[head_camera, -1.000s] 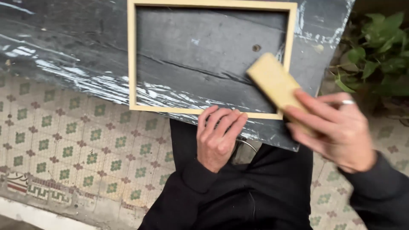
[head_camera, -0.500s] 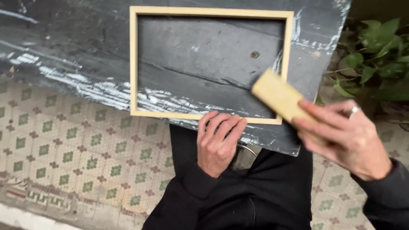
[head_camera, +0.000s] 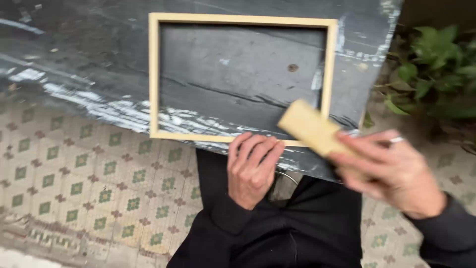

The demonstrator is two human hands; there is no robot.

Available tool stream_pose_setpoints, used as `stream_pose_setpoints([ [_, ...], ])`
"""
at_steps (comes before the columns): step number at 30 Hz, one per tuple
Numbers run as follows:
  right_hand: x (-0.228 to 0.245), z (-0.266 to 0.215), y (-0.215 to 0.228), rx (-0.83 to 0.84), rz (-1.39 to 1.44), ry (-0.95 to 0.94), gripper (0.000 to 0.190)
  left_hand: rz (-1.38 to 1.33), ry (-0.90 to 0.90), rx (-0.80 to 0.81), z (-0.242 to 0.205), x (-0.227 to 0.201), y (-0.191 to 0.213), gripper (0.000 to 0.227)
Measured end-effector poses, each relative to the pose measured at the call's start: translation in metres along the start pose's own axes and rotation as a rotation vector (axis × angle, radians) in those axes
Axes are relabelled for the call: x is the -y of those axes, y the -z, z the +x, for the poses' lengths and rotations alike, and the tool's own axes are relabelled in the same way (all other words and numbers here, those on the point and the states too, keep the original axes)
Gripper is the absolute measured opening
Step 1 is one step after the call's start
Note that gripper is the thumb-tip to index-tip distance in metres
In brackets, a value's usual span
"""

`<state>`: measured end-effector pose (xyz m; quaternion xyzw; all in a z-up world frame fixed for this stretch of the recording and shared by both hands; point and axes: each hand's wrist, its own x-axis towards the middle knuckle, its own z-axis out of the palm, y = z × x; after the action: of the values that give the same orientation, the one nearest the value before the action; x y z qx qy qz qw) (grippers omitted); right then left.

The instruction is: The person is sanding the edges of a wooden frame at a workbench.

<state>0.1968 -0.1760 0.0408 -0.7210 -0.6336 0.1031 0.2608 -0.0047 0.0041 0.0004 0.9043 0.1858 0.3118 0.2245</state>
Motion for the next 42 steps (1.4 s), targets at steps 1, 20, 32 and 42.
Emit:
stream_pose_setpoints([
  [1,0.001,0.004,0.000,-0.013,-0.017,-0.036,0.050,-0.023,-0.003,0.008,-0.002,-0.001,0.002,0.024],
  [20,0.004,0.006,-0.004,-0.044,-0.022,-0.059,0.047,-0.082,0.007,0.049,-0.010,-0.005,0.004,0.026],
  [32,0.029,-0.004,-0.008,-0.081,-0.075,-0.145,0.049,-0.071,-0.012,0.017,-0.004,-0.003,-0.005,0.025],
  [42,0.025,0.000,-0.010,-0.087,-0.089,-0.166,0.051,-0.045,-0.024,-0.033,0.000,0.001,-0.007,0.024],
])
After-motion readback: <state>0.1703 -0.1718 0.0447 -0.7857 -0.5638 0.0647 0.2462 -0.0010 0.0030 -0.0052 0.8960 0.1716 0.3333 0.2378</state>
